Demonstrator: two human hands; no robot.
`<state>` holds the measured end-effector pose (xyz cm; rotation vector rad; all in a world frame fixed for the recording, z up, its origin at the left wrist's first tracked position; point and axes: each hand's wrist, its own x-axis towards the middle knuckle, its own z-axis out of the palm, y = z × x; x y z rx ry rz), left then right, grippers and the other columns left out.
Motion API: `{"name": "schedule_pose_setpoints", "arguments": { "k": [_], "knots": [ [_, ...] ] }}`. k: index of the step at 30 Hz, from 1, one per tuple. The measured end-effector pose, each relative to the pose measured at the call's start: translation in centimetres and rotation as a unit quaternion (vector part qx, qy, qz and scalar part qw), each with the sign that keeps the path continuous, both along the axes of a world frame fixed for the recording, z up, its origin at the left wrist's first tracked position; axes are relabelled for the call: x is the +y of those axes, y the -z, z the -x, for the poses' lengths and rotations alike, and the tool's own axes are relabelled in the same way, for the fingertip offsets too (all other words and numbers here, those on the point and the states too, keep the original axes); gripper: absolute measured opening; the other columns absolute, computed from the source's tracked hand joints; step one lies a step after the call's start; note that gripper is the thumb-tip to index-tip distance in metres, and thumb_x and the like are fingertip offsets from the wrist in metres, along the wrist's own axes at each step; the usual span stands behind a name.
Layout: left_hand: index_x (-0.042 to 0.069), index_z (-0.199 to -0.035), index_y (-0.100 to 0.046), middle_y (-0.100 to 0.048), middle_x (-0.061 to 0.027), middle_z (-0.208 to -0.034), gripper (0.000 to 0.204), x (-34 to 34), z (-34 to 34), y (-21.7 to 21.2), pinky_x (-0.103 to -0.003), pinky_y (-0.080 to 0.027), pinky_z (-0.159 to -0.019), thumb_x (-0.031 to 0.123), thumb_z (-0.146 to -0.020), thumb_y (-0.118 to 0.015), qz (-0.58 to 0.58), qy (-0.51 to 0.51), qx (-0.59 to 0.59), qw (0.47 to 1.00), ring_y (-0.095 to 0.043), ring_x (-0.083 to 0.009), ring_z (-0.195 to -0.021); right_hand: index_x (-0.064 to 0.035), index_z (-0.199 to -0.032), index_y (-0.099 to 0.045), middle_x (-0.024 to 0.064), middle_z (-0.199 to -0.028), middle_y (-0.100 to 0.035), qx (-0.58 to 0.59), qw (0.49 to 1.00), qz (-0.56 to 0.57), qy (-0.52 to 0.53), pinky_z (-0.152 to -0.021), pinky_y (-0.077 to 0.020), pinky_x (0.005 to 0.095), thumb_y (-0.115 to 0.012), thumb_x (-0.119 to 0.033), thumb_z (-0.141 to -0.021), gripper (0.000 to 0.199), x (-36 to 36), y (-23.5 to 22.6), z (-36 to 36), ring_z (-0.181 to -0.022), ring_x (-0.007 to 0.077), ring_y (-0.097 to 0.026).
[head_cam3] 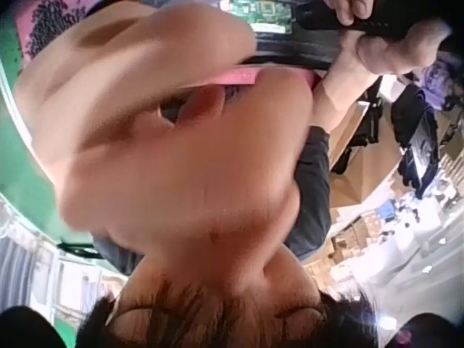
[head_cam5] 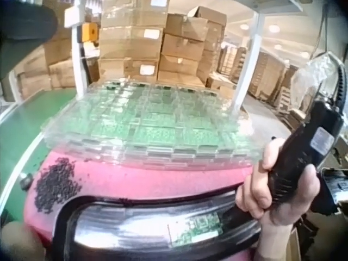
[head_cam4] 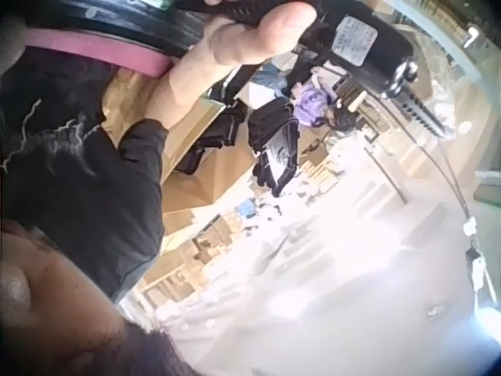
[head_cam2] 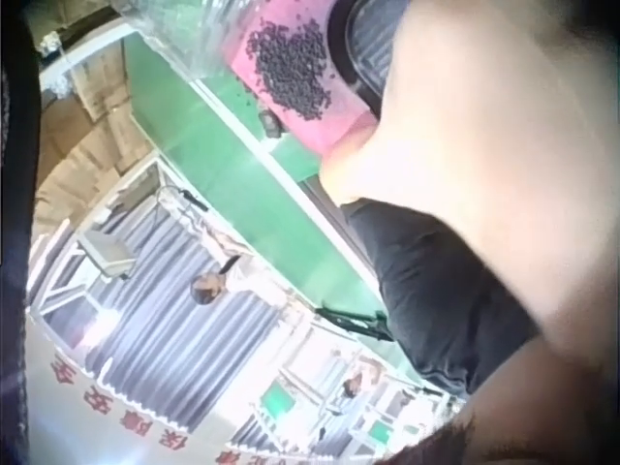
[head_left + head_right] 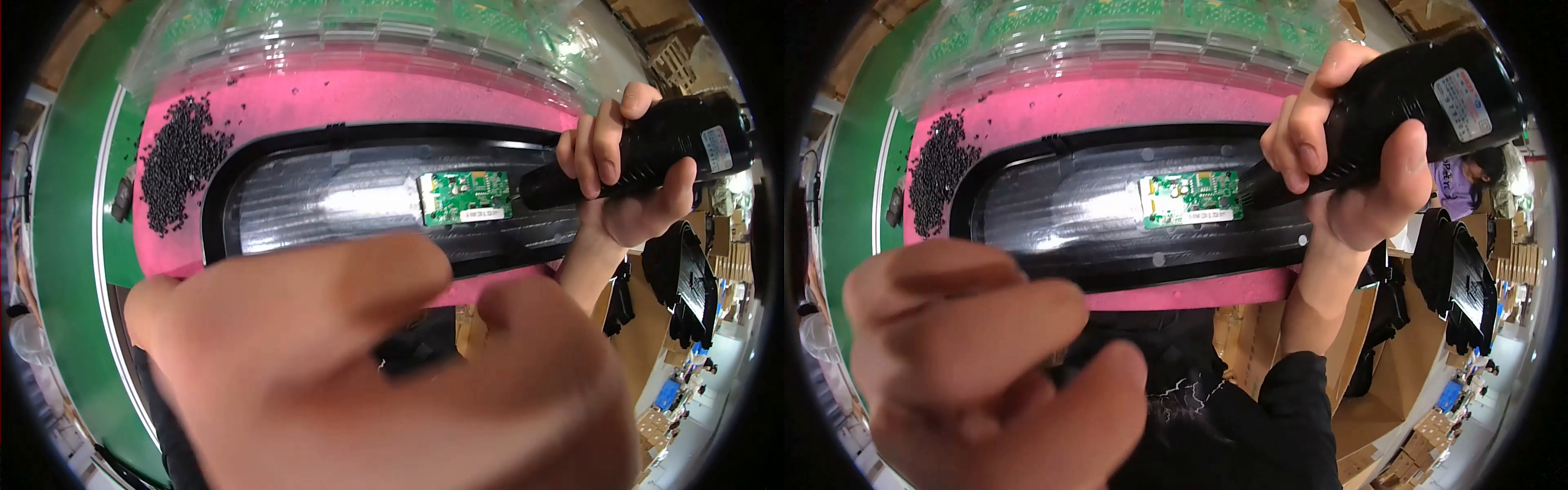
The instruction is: Assembling circuit boards into plastic housings using an electric screwdriver and screws.
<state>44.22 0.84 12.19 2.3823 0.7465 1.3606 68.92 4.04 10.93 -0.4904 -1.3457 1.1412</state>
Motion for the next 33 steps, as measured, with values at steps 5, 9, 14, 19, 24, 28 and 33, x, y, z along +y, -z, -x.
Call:
{"name": "schedule_pose_setpoints", "arguments": {
  "k": [5,9,14,19,24,28,33],
  "knots": [
    [0.005,-0.087,-0.065,-0.062,-0.007,-0.081,0.026,-0.9,0.6,0.3,-0.031,-0.043,-0.051,0.01,-0.062,-0.069,-0.052,0.013,0.003,0.999,-0.052,-0.021,-0.06,0.0011,-0.118,-0.048,0.0042,-0.062,-0.051,-0.02,0.999,0.015,-0.021,-0.045,-0.036,0.026,-0.055,-0.059,-0.092,0.066,0.3,0.7,0.3,-0.044,0.0122,-0.045],
    [0.005,-0.09,-0.065,-0.062,-0.0079,-0.08,0.028,-0.7,2.5,0.1,-0.032,-0.041,-0.05,0.011,-0.062,-0.068,-0.115,0.059,-0.009,0.992,-0.051,-0.0216,-0.058,0.0004,-0.115,-0.048,0.0027,-0.063,-0.051,-0.011,0.991,-0.026,-0.128,-0.042,-0.0367,0.0247,-0.063,-0.057,-0.088,0.065,0.5,0.9,-0.8,-0.045,0.0103,-0.047],
    [0.005,-0.093,-0.064,-0.062,-0.009,-0.078,0.031,-2.8,10.2,0.3,-0.034,-0.04,-0.049,0.012,-0.063,-0.067,-0.212,0.117,-0.023,0.97,-0.05,-0.0224,-0.056,-0.0094,-0.102,-0.05,-0.004,-0.059,-0.053,-0.05,0.97,-0.06,-0.228,-0.043,-0.0379,0.0239,-0.078,-0.058,-0.077,0.062,0.4,0.2,-2.0,-0.042,0.0076,-0.048],
    [0.005,-0.096,-0.063,-0.061,-0.01,-0.077,0.034,-0.6,8.9,-1.2,-0.035,-0.038,-0.048,0.012,-0.063,-0.067,-0.284,0.132,-0.01,0.949,-0.048,-0.0232,-0.054,0.0029,-0.1,-0.049,0.004,-0.066,-0.052,-0.028,0.916,-0.131,-0.377,-0.045,-0.0375,0.0233,-0.078,-0.041,-0.083,0.055,3.1,1.7,-1.5,-0.05,0.0101,-0.046],
    [0.003,-0.067,-0.061,-0.06,-0.0069,-0.065,0.019,-1.9,7.2,-2.9,-0.025,-0.043,-0.052,-0.004,-0.05,-0.063,-0.139,-0.077,0.001,0.987,-0.057,-0.0213,-0.057,-0.0046,-0.099,-0.053,-0.0033,-0.06,-0.052,-0.023,0.981,0.037,-0.19,-0.041,-0.034,0.0215,-0.077,-0.053,-0.081,0.057,0.6,1.1,-0.7,-0.041,0.0064,-0.046],
    [-0.001,-0.087,-0.059,-0.059,-0.0077,-0.067,0.005,-1.3,9.3,-1.0,-0.027,-0.044,-0.054,0.003,-0.088,-0.062,0.184,-0.263,0.082,0.943,-0.053,-0.0122,-0.055,-0.0038,-0.104,-0.051,-0.0046,-0.058,-0.047,0.004,0.985,-0.005,-0.171,-0.041,-0.0316,0.022,-0.064,-0.063,-0.085,0.064,0.3,1.0,-1.5,-0.039,0.0054,-0.04],
    [-0.007,-0.073,-0.062,-0.054,-0.0213,-0.055,0.043,-4.1,13.8,5.1,-0.041,-0.043,-0.047,0.032,-0.087,-0.07,0.395,-0.197,0.338,0.831,-0.06,-0.0238,-0.046,-0.0041,-0.109,-0.055,0.0003,-0.076,-0.053,0.227,0.951,0.197,0.074,-0.066,-0.049,0.0302,-0.061,-0.03,-0.098,0.029,0.0,0.0,-0.1,-0.064,0.0115,-0.052]
  ]
}}
